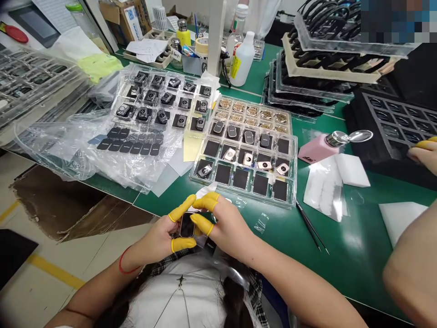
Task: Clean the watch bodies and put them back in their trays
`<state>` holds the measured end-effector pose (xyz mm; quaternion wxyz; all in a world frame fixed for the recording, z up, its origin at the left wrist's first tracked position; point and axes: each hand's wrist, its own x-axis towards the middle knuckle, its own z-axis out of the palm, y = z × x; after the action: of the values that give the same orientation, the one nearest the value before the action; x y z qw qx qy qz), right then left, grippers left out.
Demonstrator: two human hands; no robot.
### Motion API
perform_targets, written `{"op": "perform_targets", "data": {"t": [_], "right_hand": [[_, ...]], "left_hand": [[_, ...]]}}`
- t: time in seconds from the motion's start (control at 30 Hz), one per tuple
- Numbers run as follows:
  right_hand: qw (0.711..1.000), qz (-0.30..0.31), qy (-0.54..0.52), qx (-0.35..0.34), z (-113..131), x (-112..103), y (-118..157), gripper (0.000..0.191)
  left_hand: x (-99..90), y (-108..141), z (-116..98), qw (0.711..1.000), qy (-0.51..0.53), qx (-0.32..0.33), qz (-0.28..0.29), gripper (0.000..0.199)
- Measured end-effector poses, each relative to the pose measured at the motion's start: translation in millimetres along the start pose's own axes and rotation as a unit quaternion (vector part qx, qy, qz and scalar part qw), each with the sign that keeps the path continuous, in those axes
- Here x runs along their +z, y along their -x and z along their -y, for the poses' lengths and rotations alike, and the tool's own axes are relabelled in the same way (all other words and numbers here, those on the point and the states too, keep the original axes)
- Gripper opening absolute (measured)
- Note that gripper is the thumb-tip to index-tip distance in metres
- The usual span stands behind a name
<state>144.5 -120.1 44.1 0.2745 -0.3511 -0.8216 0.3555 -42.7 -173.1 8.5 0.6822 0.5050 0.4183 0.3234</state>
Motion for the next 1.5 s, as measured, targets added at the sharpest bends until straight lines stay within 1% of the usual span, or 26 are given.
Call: {"op": "perform_targets", "data": {"t": [0.07,0.17,0.23,0.27,0.33,0.4,0.47,0.5,0.57,0.67,0.73,0.8,0.83,0.87,0.9,0.93,0.97,1.03,1.1,1.17,1.23,1.27,1.37,1.4,1.47,1.5], "right_hand": [[0.999,0.004,0.030,-0.017,0.7,4.0,0.4,0.010],[0.993,-0.038,0.087,-0.065,1.9,12.5,4.8,0.011],[0.992,-0.051,0.097,-0.066,1.2,15.5,7.8,0.010],[0.994,-0.047,0.083,-0.050,0.3,15.6,8.5,0.010],[1.000,-0.014,0.020,0.007,-2.2,13.4,7.4,0.011],[0.995,0.039,-0.070,0.065,-5.1,9.8,3.7,0.018],[0.984,0.086,-0.127,0.089,-7.8,7.3,-0.6,0.022],[0.983,0.094,-0.133,0.085,-8.8,7.2,-2.3,0.022],[0.991,0.078,-0.096,0.051,-9.2,9.6,-4.4,0.018],[0.999,0.026,0.030,-0.029,-4.5,14.9,-4.3,0.018],[0.996,0.031,0.060,-0.059,1.1,13.7,-2.4,0.018],[0.997,0.049,-0.003,-0.051,4.2,6.2,1.5,0.016],[0.997,0.045,-0.048,-0.030,3.4,0.8,4.3,0.015],[0.996,0.029,-0.079,0.002,0.4,-4.8,7.7,0.014],[0.996,0.002,-0.080,0.042,-4.8,-10.0,11.4,0.012],[0.995,-0.029,-0.046,0.084,-11.7,-14.0,15.2,0.009],[0.991,-0.053,0.022,0.121,-19.6,-16.5,18.8,0.005],[0.966,-0.066,0.200,0.152,-34.1,-16.7,23.8,0.012],[0.930,-0.067,0.336,0.133,-41.9,-11.6,23.8,0.022],[0.917,-0.075,0.382,0.090,-42.8,-3.8,17.4,0.026],[0.928,-0.069,0.363,0.053,-41.7,5.3,6.3,0.028],[0.935,-0.052,0.347,0.043,-42.0,9.8,0.2,0.028],[0.946,0.011,0.321,0.045,-44.4,20.1,-13.3,0.018],[0.950,0.019,0.307,0.048,-43.3,21.6,-14.8,0.015],[0.968,-0.003,0.248,0.041,-34.8,21.6,-13.0,0.015],[0.977,-0.021,0.210,0.023,-27.5,20.8,-10.4,0.014]], "left_hand": [[2.7,0.6,-0.9,0.999,-0.035,0.012,-0.008,0.081],[6.2,-0.1,-0.7,0.999,-0.033,0.017,-0.015,0.076],[7.9,-0.4,1.4,1.000,-0.019,0.008,-0.013,0.073],[8.6,-0.3,3.0,1.000,-0.009,0.003,-0.013,0.073],[9.5,0.3,6.8,1.000,0.019,-0.007,-0.016,0.082],[9.6,0.8,10.2,0.999,0.042,-0.013,-0.019,0.092],[8.8,0.8,12.0,0.998,0.061,-0.019,-0.018,0.096],[8.1,0.5,12.4,0.997,0.074,-0.023,-0.014,0.095],[6.3,-1.0,12.7,0.994,0.106,-0.030,-0.001,0.083],[3.9,-4.3,13.5,0.989,0.142,-0.036,0.006,0.058],[2.3,-6.3,14.4,0.987,0.157,-0.044,-0.009,0.052],[0.1,-7.4,14.9,0.982,0.183,-0.050,-0.022,0.054],[-1.5,-7.6,14.8,0.979,0.197,-0.051,-0.024,0.055],[-3.3,-7.5,14.5,0.976,0.209,-0.049,-0.022,0.055],[-5.2,-7.1,14.0,0.975,0.218,-0.045,-0.019,0.055],[-7.0,-6.6,13.3,0.974,0.225,-0.039,-0.015,0.055],[-8.7,-5.9,12.4,0.973,0.227,-0.035,-0.010,0.055],[-10.8,-4.2,10.2,0.974,0.226,-0.035,-0.009,0.056],[-10.7,-2.1,7.1,0.976,0.212,-0.051,-0.023,0.059],[-8.8,0.5,3.3,0.979,0.185,-0.077,-0.043,0.061],[-6.2,3.2,-0.4,0.981,0.161,-0.093,-0.058,0.062],[-5.0,4.5,-1.8,0.982,0.153,-0.096,-0.062,0.062],[-3.3,7.7,-3.2,0.983,0.146,-0.095,-0.066,0.060],[-3.4,8.5,-2.8,0.982,0.146,-0.095,-0.067,0.060],[-4.5,9.1,-1.0,0.983,0.141,-0.097,-0.072,0.060],[-5.2,9.1,0.1,0.983,0.136,-0.097,-0.074,0.060]]}}
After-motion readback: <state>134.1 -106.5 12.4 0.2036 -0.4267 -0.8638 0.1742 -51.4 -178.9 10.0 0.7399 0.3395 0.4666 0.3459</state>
